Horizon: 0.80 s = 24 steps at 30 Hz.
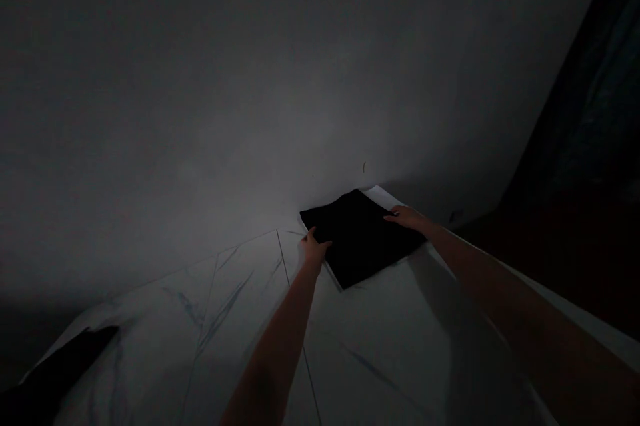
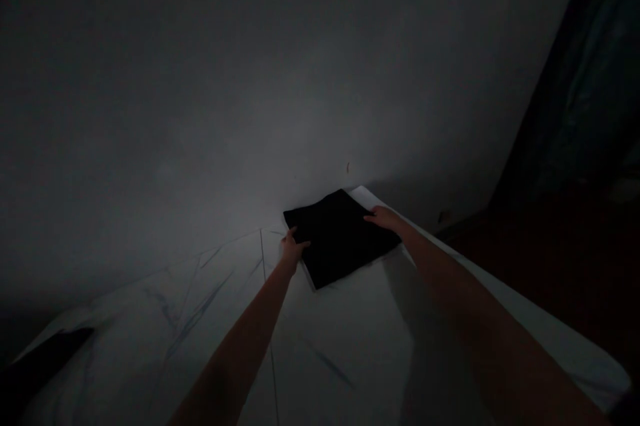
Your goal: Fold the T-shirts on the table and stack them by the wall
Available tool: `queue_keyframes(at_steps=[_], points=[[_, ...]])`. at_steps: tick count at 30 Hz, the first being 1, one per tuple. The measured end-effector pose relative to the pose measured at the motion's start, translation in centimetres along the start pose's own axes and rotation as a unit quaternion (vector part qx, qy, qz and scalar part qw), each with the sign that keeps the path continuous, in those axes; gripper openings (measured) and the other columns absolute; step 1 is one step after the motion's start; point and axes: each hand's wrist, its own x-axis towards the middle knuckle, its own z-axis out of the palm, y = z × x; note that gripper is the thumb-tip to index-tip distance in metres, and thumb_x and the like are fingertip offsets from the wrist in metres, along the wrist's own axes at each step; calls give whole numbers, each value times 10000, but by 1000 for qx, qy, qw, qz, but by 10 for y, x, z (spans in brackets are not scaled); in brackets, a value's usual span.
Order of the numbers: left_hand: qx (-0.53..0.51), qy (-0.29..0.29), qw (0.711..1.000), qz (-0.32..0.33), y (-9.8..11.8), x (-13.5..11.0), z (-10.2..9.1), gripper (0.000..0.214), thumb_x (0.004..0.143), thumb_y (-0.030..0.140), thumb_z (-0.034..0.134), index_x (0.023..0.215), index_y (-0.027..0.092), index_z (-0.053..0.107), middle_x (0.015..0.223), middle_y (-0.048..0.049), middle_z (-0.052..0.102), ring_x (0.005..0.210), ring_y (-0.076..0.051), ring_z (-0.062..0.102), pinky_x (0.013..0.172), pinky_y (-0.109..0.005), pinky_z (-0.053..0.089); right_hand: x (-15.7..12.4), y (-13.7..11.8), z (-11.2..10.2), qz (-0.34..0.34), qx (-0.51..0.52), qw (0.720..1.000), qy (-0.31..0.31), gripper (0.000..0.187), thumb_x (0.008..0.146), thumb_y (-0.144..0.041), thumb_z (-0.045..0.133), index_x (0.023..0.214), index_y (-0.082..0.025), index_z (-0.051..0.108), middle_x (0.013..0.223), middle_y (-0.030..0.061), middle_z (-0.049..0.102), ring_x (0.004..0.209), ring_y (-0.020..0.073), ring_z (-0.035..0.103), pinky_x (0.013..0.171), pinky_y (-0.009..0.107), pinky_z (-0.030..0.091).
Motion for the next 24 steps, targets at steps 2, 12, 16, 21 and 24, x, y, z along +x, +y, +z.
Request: queue_keyframes(at_steps=[2, 12, 16, 21, 24], points=[[54, 22, 998, 2, -8, -10, 2, 692, 669, 99, 764, 1300, 219, 507, 1402, -127, 438, 1295, -254, 504, 1110, -362, 400, -5, 10, 10, 17, -18, 1000, 10, 334, 846, -422, 648, 1016, -140, 702, 959, 149, 742, 909, 277, 686, 782, 341, 515], [111, -17, 991, 79, -12, -51, -2, 545, 657, 54, 729, 1132, 233, 530, 1350, -114, 399, 1271, -262, 500, 1132, -403, 369, -28, 9, 8, -9, -131, 990, 45, 453, 942, -326, 536, 1330, -94, 507, 1140, 200, 696, 1028, 294, 675, 859, 353, 489], [122, -19, 990, 74, -10, -58, -3, 544, 647, 52, 721, 1128, 237, 544, 1367, -117, 403, 1284, -295, 488, 1118, -432, 384, -41, -1, 9, -3, -218, 976, 1, 384, 949, -278, 498, 1286, -101, 546, 1043, 205, 709, 972, 317, 691, 817, 400, 503], [234, -12, 955, 182, -6, -88, 0, 586, 739, 274, 762, 1281, 201, 553, 1561, -168, 282, 1386, -410, 361, 1140, -555, 317, -60, -36, 21, -89, -332, 932, 113, 379, 942, -287, 466, 1218, -72, 612, 1202, 308, 607, 1046, 410, 646, 811, 498, 514], [313, -89, 911, 253, -14, -105, 7, 599, 865, 487, 638, 1379, 199, 527, 1573, -167, 342, 1421, -428, 320, 1136, -617, 288, -64, -63, 46, -211, -277, 926, 143, 506, 926, -405, 452, 1331, -128, 576, 1359, 282, 533, 1178, 430, 578, 901, 556, 494]])
